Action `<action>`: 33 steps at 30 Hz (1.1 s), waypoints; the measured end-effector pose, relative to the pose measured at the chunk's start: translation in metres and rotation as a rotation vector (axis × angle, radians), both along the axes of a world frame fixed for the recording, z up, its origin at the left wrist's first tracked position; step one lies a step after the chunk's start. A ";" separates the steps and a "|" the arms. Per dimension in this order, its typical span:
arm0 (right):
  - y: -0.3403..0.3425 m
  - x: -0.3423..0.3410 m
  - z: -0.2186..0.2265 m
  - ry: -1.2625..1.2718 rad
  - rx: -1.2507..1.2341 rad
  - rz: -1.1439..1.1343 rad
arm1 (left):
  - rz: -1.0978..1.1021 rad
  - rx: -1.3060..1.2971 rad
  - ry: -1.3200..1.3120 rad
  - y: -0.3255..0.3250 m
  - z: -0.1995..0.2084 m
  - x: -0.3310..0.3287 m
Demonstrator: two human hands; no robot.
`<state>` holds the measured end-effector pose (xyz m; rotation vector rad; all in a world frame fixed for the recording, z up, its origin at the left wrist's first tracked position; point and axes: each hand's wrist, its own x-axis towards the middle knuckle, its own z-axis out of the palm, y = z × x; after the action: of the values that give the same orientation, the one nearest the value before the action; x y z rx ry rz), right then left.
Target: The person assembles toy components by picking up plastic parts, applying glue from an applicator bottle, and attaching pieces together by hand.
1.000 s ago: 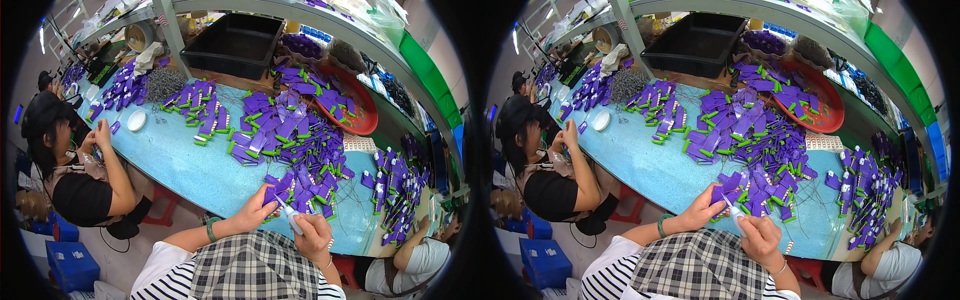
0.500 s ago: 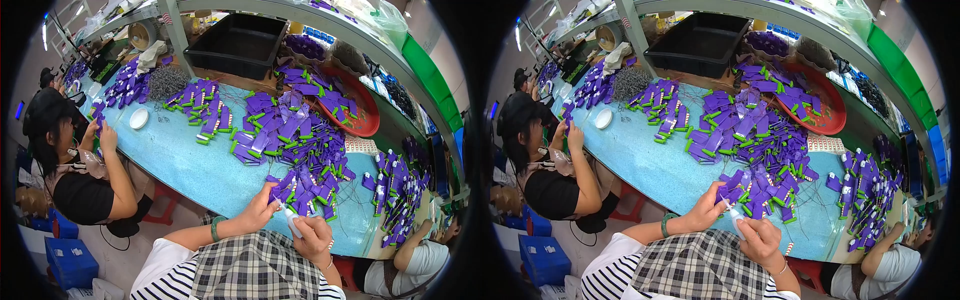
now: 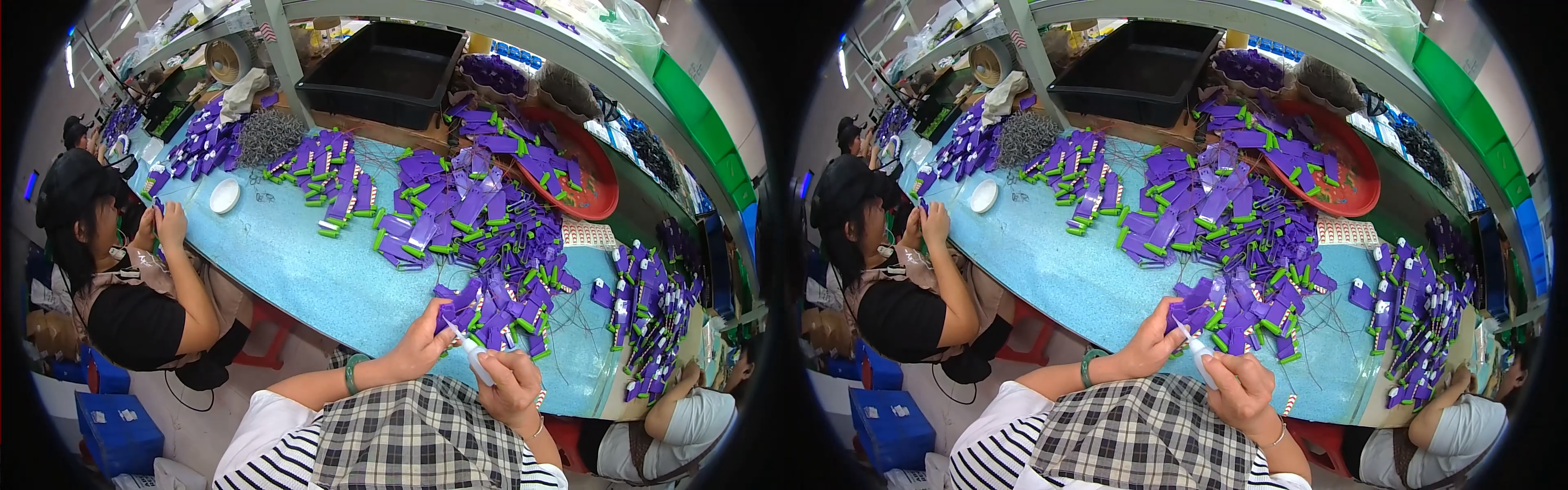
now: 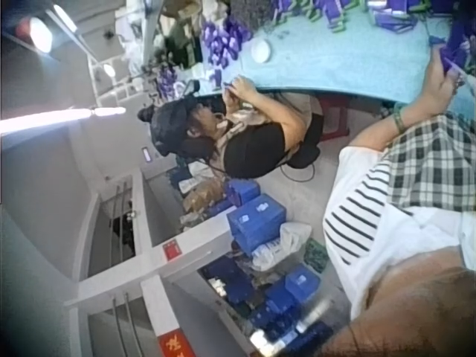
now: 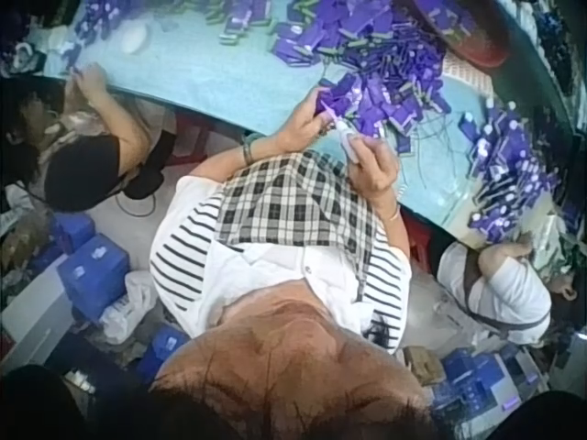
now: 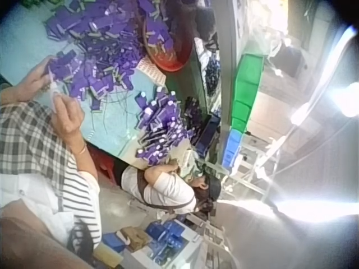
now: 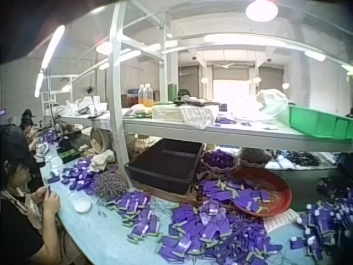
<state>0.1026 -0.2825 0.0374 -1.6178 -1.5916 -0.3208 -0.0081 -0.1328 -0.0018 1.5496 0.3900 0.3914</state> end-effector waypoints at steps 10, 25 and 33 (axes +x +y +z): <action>-0.003 -0.001 -0.001 0.029 0.053 -0.111 | 0.118 -0.529 -0.355 0.001 -0.015 0.002; -0.003 -0.001 0.002 0.048 0.004 -0.130 | 0.127 -0.284 -0.320 -0.005 -0.015 0.000; -0.008 -0.004 0.002 0.069 0.021 -0.160 | 0.198 -0.130 -0.241 -0.005 -0.021 0.001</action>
<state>0.0987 -0.2907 0.0393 -1.7260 -1.4058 -0.3605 -0.0075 -0.1376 -0.0233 1.3240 0.3738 0.6863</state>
